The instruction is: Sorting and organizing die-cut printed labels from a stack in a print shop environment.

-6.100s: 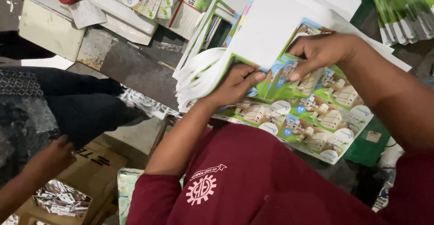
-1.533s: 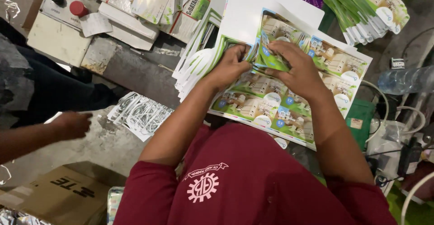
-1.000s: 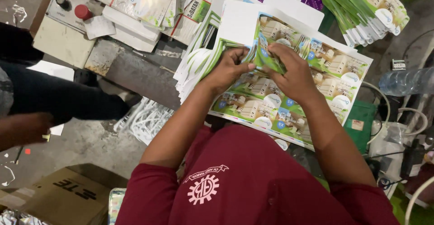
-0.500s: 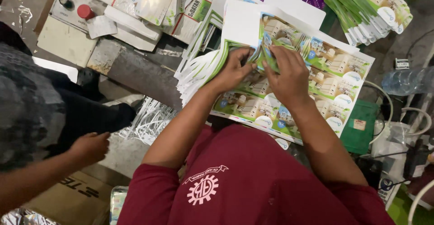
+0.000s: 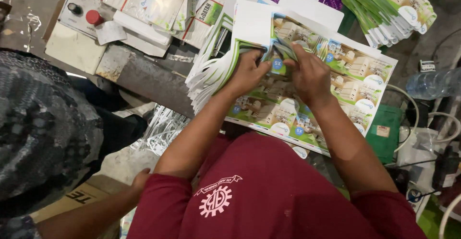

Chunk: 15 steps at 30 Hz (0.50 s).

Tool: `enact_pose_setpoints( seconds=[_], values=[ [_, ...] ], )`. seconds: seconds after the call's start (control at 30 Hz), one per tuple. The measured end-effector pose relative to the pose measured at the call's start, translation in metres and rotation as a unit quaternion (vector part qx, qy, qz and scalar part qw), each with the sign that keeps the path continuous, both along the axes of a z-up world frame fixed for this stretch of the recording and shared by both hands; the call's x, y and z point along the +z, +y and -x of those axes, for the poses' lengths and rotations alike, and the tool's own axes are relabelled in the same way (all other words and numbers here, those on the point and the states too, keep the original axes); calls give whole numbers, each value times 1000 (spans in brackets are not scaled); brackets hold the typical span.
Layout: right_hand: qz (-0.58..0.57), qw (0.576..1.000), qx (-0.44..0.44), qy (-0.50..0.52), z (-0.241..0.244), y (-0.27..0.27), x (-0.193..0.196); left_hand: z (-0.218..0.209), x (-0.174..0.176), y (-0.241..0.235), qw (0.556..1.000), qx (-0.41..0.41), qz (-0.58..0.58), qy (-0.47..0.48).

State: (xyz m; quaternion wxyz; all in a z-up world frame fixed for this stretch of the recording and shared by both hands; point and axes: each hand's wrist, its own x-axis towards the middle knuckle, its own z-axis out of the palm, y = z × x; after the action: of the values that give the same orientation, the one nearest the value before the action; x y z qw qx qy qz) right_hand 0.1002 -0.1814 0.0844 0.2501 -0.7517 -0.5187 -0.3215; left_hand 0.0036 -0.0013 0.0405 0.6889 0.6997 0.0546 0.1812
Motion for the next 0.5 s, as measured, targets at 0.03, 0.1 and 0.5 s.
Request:
enact_pose_setpoints(
  seconds=[0.03, 0.1, 0.5],
  values=[
    [-6, 1000, 4, 9, 0, 1, 0, -1, -8, 0, 999, 11, -32, 11],
    [-7, 1000, 4, 17, 5, 1, 7, 1, -7, 8, 999, -2, -40, 0],
    [-24, 998, 21, 52, 21, 8, 26, 17, 35, 19, 953, -104, 263, 112]
  ],
)
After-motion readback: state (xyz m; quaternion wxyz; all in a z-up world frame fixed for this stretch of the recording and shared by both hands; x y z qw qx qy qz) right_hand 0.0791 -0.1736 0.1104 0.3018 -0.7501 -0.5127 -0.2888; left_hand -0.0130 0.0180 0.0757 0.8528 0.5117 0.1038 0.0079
